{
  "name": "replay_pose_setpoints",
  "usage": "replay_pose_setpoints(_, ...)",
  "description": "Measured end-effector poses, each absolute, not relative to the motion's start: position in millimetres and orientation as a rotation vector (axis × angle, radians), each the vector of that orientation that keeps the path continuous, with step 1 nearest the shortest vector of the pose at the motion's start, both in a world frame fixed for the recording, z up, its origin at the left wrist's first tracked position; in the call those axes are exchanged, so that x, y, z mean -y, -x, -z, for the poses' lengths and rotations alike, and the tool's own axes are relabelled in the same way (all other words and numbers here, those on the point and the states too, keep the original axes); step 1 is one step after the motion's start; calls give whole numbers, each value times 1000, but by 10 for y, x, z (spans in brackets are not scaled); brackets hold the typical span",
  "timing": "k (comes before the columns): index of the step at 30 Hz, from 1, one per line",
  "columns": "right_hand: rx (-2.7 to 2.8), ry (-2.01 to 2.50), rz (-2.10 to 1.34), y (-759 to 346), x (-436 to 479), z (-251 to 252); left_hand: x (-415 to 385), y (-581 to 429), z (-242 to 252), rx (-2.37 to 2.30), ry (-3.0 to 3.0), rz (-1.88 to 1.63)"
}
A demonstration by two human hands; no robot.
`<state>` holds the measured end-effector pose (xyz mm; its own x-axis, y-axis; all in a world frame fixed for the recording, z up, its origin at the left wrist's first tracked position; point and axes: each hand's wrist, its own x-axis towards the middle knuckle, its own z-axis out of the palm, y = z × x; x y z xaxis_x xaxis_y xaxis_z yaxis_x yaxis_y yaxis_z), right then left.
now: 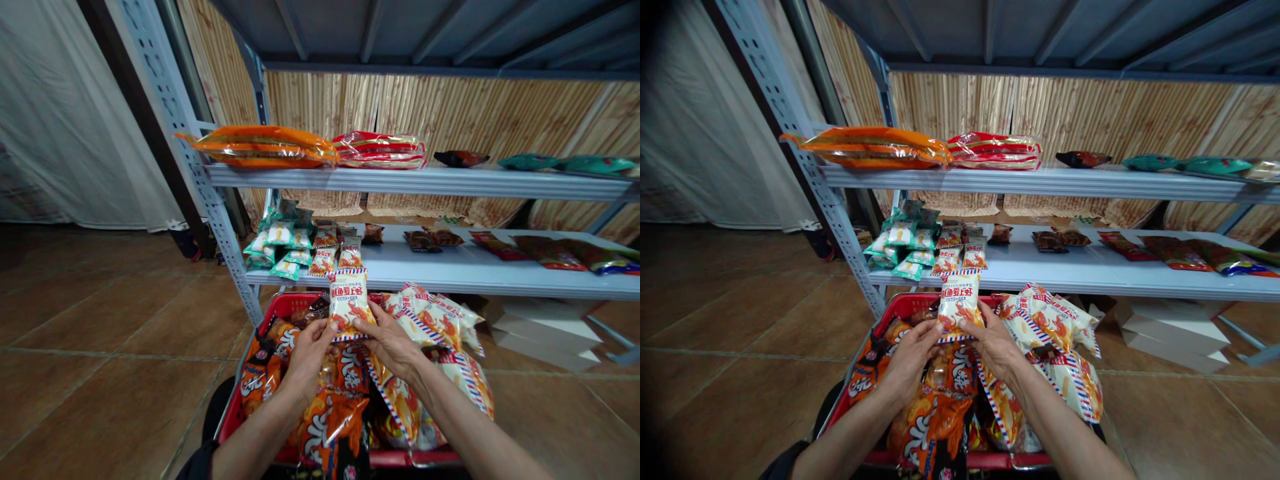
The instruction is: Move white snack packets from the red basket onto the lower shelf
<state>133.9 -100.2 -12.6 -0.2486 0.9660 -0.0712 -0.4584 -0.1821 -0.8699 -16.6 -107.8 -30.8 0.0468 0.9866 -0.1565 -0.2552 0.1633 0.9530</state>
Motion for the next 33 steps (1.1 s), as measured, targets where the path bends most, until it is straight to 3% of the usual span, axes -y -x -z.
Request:
replay_pose_setpoints(17, 814, 861, -1687, -1344, 1036, 139, 991, 139, 185, -832, -731, -1124)
replay_pose_setpoints(33, 708, 1060, -1644, -1204, 1053, 354, 874, 81, 230, -954, -733, -1172)
